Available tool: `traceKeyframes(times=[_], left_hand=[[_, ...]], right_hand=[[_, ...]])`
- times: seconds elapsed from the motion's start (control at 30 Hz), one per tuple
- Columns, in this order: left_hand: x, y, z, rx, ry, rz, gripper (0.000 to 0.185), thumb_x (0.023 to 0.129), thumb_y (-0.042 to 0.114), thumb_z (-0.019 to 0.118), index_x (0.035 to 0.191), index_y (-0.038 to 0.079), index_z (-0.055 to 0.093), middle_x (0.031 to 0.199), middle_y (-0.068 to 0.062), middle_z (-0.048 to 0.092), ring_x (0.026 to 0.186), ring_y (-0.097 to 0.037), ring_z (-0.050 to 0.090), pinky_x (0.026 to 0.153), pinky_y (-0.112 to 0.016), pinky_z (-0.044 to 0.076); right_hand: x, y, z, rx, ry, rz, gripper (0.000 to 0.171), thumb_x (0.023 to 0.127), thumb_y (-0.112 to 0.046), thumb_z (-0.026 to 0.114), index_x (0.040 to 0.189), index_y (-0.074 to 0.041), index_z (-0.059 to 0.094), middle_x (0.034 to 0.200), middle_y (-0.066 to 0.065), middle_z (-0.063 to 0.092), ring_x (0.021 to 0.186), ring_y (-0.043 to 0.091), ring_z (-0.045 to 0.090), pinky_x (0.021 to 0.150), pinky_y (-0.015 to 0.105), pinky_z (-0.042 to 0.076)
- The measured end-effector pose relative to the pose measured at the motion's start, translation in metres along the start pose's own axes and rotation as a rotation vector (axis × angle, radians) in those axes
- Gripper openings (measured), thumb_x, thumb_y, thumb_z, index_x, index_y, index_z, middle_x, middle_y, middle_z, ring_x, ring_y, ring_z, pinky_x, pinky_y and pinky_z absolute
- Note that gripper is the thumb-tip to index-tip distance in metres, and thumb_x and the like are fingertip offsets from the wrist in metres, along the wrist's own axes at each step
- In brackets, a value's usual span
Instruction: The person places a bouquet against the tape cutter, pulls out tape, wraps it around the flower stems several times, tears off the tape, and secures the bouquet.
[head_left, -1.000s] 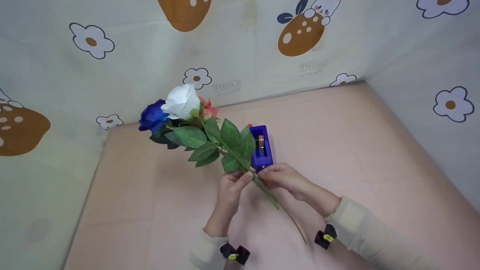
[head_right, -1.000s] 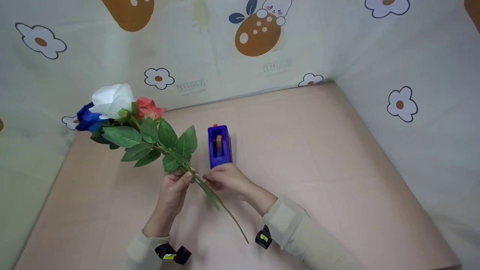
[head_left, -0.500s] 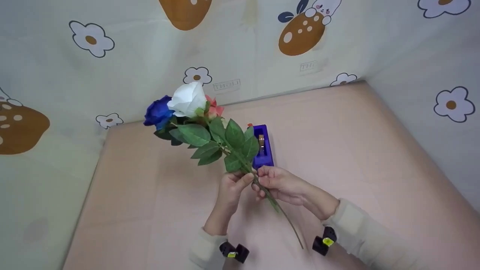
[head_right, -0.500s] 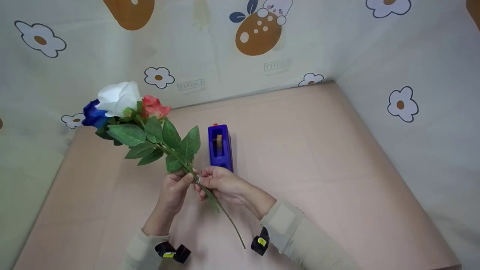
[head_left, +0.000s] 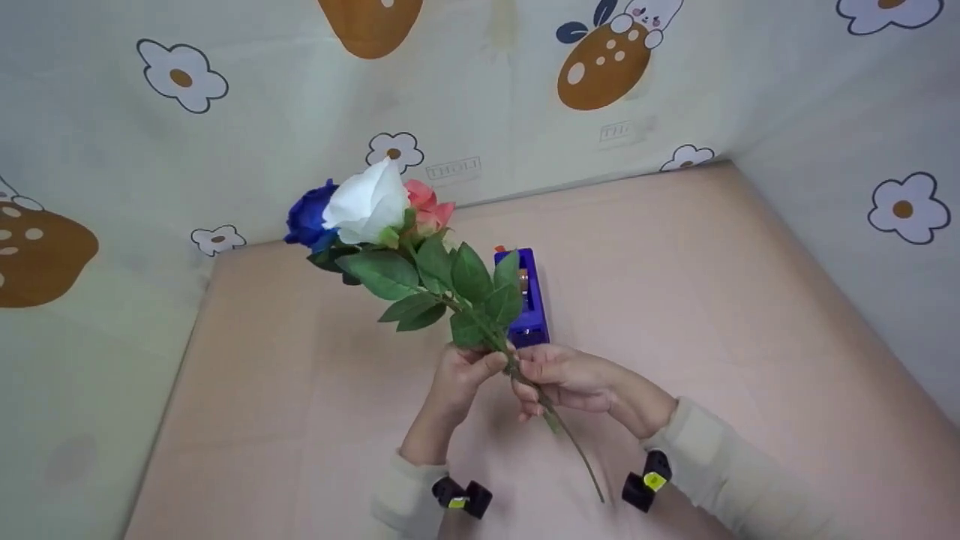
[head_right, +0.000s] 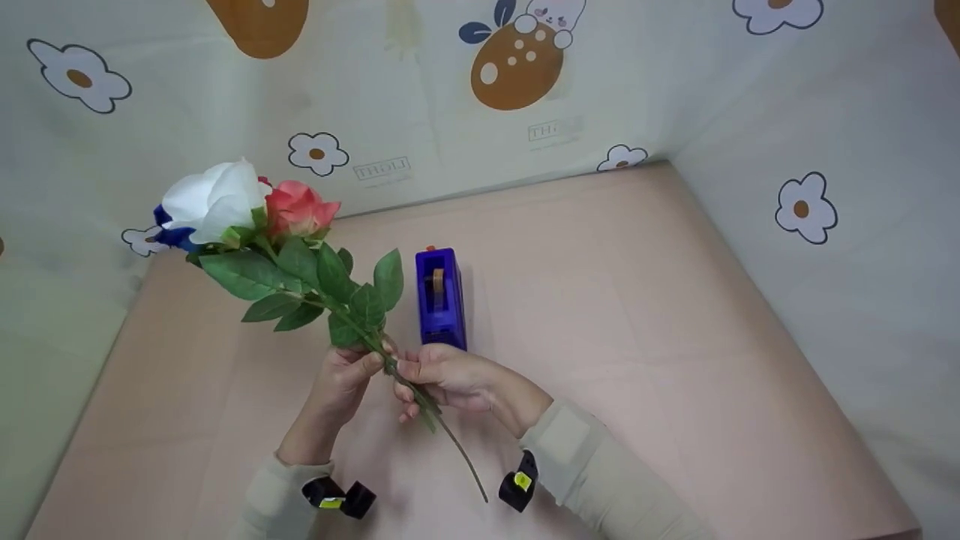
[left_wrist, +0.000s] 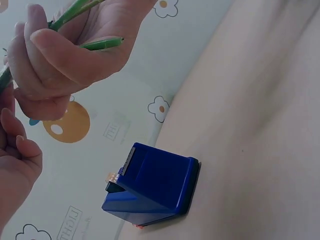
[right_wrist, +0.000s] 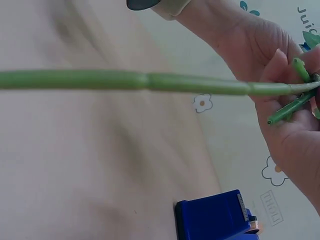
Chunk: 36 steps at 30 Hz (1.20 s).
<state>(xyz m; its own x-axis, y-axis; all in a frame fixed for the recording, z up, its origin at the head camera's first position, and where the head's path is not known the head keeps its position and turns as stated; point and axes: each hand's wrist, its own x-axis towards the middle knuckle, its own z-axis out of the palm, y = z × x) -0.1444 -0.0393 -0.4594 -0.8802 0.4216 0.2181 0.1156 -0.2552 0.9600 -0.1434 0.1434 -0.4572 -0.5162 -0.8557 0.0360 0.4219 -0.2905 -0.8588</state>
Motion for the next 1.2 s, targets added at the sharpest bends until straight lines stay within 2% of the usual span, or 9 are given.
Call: traceKeyframes(times=[0.17, 0.33, 0.4, 0.5, 0.6, 0.73, 0.87, 1.03, 1.2], left_hand=[[0.001, 0.0, -0.001, 0.016, -0.042, -0.029, 0.048, 0.083, 0.026, 0.064, 0.088, -0.02, 0.052, 0.075, 0.009, 0.064, 0.073, -0.007, 0.057, 0.073, -0.025, 0.045], [0.003, 0.006, -0.005, 0.008, -0.061, -0.085, 0.015, 0.086, 0.016, 0.062, 0.085, 0.001, 0.063, 0.078, 0.008, 0.065, 0.08, -0.009, 0.059, 0.081, -0.028, 0.046], [0.005, 0.009, -0.006, 0.013, -0.073, -0.096, 0.008, 0.086, 0.011, 0.059, 0.086, 0.003, 0.063, 0.08, 0.008, 0.065, 0.082, -0.01, 0.059, 0.083, -0.029, 0.047], [0.007, 0.012, -0.007, 0.044, -0.087, -0.119, 0.02, 0.086, 0.013, 0.06, 0.088, -0.007, 0.062, 0.081, 0.009, 0.065, 0.086, -0.01, 0.058, 0.086, -0.031, 0.045], [0.007, 0.013, -0.005, 0.071, -0.089, -0.141, 0.051, 0.084, 0.031, 0.064, 0.096, -0.018, 0.056, 0.085, 0.009, 0.065, 0.091, -0.012, 0.056, 0.088, -0.033, 0.043], [0.006, 0.012, 0.0, 0.098, -0.071, -0.16, 0.068, 0.078, 0.047, 0.061, 0.103, -0.016, 0.056, 0.093, 0.001, 0.066, 0.098, -0.015, 0.055, 0.093, -0.037, 0.041], [0.005, 0.012, 0.009, 0.215, 0.024, -0.116, 0.049, 0.088, 0.036, 0.056, 0.105, -0.009, 0.061, 0.104, -0.015, 0.064, 0.104, -0.018, 0.057, 0.095, -0.034, 0.041], [0.004, 0.019, 0.022, 0.496, 0.247, -0.055, 0.023, 0.09, 0.019, 0.058, 0.093, -0.002, 0.066, 0.083, -0.012, 0.064, 0.076, -0.012, 0.055, 0.069, -0.021, 0.043], [0.007, 0.026, 0.025, 0.519, 0.401, -0.095, 0.026, 0.084, 0.016, 0.065, 0.098, -0.006, 0.067, 0.079, -0.011, 0.065, 0.06, -0.01, 0.046, 0.052, -0.017, 0.036]], right_hand=[[-0.003, 0.001, 0.001, -0.041, -0.038, 0.021, 0.024, 0.098, -0.027, 0.037, 0.096, -0.014, 0.056, 0.075, -0.008, 0.057, 0.07, 0.006, 0.057, 0.079, 0.028, 0.048], [0.0, 0.004, 0.004, -0.08, -0.055, 0.002, 0.03, 0.096, -0.038, 0.035, 0.086, -0.017, 0.054, 0.086, -0.005, 0.066, 0.08, 0.01, 0.063, 0.079, 0.029, 0.05], [0.002, 0.007, 0.006, -0.1, -0.045, -0.014, 0.032, 0.094, -0.042, 0.034, 0.084, -0.017, 0.052, 0.084, -0.006, 0.065, 0.079, 0.01, 0.063, 0.078, 0.029, 0.05], [0.003, 0.012, 0.008, -0.146, -0.004, -0.076, 0.032, 0.093, -0.043, 0.035, 0.082, -0.018, 0.05, 0.077, -0.009, 0.058, 0.072, 0.006, 0.059, 0.075, 0.026, 0.048], [0.004, 0.017, 0.011, -0.17, 0.04, -0.147, 0.03, 0.094, -0.041, 0.034, 0.082, -0.017, 0.047, 0.072, -0.01, 0.049, 0.066, 0.004, 0.053, 0.07, 0.023, 0.046], [0.005, 0.02, 0.013, -0.199, 0.107, -0.22, 0.029, 0.095, -0.04, 0.033, 0.082, -0.017, 0.045, 0.071, -0.01, 0.045, 0.061, 0.002, 0.048, 0.063, 0.019, 0.044], [0.008, 0.021, 0.014, -0.28, 0.265, -0.248, 0.033, 0.094, -0.043, 0.034, 0.081, -0.014, 0.045, 0.069, -0.009, 0.048, 0.058, 0.003, 0.049, 0.059, 0.019, 0.043], [0.018, 0.018, 0.022, -0.392, 0.482, -0.251, 0.039, 0.091, -0.047, 0.037, 0.083, -0.011, 0.049, 0.069, -0.006, 0.054, 0.058, 0.005, 0.052, 0.06, 0.02, 0.044], [0.025, 0.018, 0.026, -0.336, 0.615, -0.235, 0.032, 0.091, -0.042, 0.042, 0.088, -0.013, 0.055, 0.073, -0.004, 0.057, 0.066, 0.007, 0.055, 0.065, 0.021, 0.044]])
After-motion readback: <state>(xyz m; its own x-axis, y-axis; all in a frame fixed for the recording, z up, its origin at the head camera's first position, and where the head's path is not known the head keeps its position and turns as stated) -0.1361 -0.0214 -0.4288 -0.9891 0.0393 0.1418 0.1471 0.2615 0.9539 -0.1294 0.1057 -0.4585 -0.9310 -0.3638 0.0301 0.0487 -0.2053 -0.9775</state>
